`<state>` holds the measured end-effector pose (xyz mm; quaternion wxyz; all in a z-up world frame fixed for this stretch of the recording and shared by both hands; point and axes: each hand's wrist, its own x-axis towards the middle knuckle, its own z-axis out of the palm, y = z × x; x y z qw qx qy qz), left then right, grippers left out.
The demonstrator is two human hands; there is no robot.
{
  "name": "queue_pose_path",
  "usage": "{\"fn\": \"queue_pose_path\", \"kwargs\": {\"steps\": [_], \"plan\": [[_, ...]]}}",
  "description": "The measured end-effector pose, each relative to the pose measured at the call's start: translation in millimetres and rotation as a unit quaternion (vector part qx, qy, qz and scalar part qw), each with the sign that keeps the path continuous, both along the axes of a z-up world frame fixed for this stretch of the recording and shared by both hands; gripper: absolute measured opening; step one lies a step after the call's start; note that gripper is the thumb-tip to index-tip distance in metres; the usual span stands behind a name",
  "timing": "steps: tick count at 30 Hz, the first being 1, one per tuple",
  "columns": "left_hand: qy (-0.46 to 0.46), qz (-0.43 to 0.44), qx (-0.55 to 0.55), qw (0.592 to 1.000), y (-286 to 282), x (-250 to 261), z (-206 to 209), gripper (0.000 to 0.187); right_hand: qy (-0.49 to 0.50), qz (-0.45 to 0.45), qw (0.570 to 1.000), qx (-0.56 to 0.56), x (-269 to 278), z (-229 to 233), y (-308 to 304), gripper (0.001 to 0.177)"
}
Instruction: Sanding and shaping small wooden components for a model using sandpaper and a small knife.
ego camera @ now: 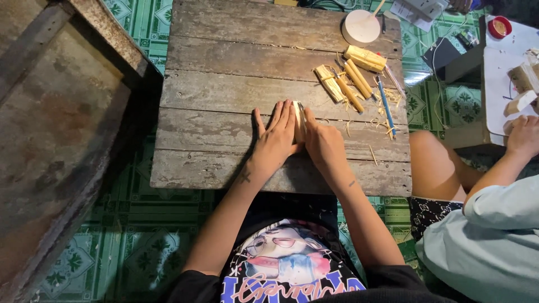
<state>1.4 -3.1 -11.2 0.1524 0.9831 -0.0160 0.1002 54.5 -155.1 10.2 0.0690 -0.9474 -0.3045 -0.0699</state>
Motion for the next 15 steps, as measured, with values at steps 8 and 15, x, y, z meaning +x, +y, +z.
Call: {"fn": "queue_pose_path", "kwargs": {"steps": [8,15], "plan": [[-0.020,-0.001,-0.015,1.000,-1,2,-6,0.094,0.016,0.035,0.986,0.165,-10,16,-4,0.048],[-0.022,-0.010,-0.034,0.999,3,-1,4,0.092,-0.007,0.048,0.977,0.208,-48,29,-17,0.045]]}}
